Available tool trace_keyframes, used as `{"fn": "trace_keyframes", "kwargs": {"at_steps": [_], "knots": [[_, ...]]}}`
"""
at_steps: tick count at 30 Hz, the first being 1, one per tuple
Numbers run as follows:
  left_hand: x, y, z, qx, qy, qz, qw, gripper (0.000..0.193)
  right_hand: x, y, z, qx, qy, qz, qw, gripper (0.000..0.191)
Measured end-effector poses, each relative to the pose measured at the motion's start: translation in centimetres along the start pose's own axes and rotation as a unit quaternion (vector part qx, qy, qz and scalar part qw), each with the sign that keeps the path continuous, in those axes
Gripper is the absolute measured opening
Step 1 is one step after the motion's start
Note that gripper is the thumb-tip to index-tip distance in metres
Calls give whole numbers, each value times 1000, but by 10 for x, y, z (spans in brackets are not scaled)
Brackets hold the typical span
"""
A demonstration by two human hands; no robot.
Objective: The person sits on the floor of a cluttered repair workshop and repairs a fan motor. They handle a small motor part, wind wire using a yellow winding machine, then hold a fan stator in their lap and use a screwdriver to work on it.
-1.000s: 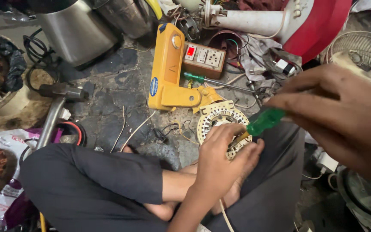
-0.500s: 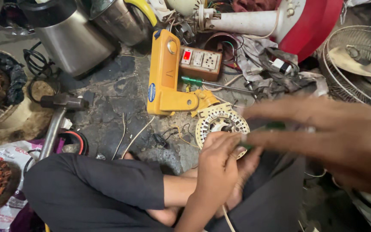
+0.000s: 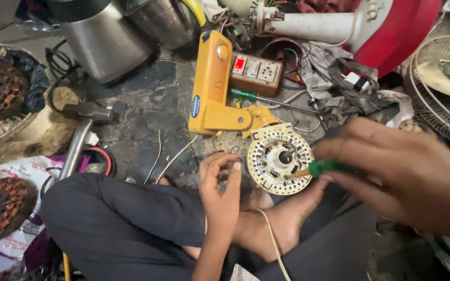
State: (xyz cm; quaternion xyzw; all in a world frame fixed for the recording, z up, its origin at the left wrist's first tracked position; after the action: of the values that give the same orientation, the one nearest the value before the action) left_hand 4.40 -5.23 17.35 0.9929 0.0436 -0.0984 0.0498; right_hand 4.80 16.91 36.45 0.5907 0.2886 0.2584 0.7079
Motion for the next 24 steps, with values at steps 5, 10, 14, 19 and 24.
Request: {"fn": "trace_keyframes", "kwargs": {"at_steps": [5, 10, 14, 19, 24], "knots": [[5, -8, 6, -19, -76, 42, 996, 32, -1, -6, -12, -47, -128, 38, 990, 51], [10, -12, -10, -163, -131, 87, 974, 65, 27, -6, -41, -123, -195, -57, 971, 42], [0, -14, -24, -199, -167, 121, 958, 95, 49, -15, -51, -211, -221, -194, 932, 39], [-42, -26, -32, -176, -98, 328, 923, 133, 53, -29, -48, -207, -290, -215, 909, 35], [-73, -44, -36, -150, -132, 483, 852, 118, 50, -30, -49, -257, -264, -222, 903, 32]]}}
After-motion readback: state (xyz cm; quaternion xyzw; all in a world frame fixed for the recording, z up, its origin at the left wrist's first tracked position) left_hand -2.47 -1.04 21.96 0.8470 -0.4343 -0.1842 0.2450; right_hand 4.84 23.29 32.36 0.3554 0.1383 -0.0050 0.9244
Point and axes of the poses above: each hand's wrist, its own x-axis away from the middle knuckle, its own y-axis out of the back of the hand, z = x × y, the point moved 2 cm from there along -x, towards the middle knuckle, and after that the axes turned 10 degrees about z, right-handed, at the moved point
